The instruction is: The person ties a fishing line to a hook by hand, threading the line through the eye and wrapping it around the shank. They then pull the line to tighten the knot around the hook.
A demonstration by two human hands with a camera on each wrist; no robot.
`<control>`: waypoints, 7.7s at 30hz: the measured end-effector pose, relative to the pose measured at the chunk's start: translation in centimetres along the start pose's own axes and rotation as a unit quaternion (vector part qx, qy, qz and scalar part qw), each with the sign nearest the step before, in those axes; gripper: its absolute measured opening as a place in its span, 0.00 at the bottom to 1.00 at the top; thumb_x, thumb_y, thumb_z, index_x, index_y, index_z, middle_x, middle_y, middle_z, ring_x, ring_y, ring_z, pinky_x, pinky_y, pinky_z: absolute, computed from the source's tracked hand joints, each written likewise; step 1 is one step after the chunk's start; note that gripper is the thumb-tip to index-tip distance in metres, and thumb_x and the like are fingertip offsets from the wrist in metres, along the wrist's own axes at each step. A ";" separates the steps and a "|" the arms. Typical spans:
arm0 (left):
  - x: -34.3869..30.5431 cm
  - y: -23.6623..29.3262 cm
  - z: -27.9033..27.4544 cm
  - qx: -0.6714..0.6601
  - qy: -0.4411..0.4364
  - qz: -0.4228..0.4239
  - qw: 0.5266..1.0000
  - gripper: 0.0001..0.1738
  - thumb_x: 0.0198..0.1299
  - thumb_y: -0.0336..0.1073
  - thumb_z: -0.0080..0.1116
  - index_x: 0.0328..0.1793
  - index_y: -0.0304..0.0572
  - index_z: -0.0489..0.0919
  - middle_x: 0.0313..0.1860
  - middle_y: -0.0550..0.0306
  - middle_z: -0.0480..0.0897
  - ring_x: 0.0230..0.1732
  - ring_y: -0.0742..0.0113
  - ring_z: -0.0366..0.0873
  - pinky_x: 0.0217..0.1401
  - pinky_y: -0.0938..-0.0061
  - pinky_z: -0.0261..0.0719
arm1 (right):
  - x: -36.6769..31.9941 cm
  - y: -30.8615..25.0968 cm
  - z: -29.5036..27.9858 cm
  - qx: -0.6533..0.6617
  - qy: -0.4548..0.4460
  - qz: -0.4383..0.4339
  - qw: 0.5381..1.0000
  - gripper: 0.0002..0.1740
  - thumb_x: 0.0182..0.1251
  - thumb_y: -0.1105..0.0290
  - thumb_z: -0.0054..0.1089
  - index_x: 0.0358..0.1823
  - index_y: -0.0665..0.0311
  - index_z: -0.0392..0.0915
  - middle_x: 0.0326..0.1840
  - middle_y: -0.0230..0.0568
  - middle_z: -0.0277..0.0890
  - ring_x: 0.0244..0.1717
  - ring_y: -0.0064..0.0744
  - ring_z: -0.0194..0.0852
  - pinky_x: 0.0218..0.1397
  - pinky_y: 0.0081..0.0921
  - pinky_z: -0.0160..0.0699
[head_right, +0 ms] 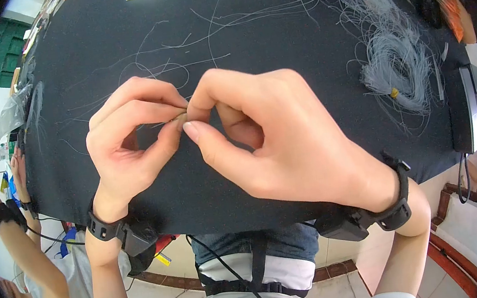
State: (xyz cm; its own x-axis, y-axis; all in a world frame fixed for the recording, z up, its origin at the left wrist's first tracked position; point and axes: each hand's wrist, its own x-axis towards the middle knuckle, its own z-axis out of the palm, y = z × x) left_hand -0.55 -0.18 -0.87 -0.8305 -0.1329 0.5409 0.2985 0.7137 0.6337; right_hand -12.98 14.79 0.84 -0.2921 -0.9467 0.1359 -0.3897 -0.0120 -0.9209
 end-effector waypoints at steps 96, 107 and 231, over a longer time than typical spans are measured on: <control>0.2 0.6 0.6 0.079 -0.022 0.017 0.996 0.08 0.39 0.20 0.63 0.29 0.33 0.78 0.31 0.53 0.78 0.31 0.65 0.77 0.34 0.78 0.73 | 0.2 0.8 -0.5 0.046 0.028 0.028 0.998 0.05 0.61 0.75 0.55 0.33 0.71 0.74 0.21 0.24 0.65 0.23 0.06 0.55 0.24 0.09 0.49; 0.1 0.8 0.8 0.053 -0.036 0.006 0.998 0.08 0.37 0.19 0.63 0.26 0.32 0.77 0.29 0.52 0.78 0.29 0.65 0.76 0.33 0.79 0.72 | 0.4 1.2 -0.5 0.112 -0.030 0.042 0.992 0.07 0.61 0.71 0.54 0.32 0.70 0.75 0.21 0.24 0.66 0.24 0.07 0.57 0.24 0.10 0.52; -0.6 -1.8 0.4 -0.331 -0.059 -0.346 0.876 0.05 0.52 0.29 0.60 0.33 0.36 0.81 0.24 0.64 0.77 0.22 0.82 0.63 0.27 0.87 0.61 | 4.5 8.5 -6.6 0.458 0.313 0.031 0.832 0.06 0.64 0.69 0.49 0.34 0.65 0.71 0.28 0.36 0.72 0.26 0.23 0.67 0.32 0.24 0.72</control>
State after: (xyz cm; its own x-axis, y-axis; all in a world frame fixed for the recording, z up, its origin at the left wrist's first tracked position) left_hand -0.75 -1.15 -2.58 -0.9515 -0.2759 -0.1358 -0.1211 -0.0699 0.9902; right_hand -23.33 12.54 -3.94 -0.7963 -0.6045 -0.0220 0.3870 -0.4811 -0.7866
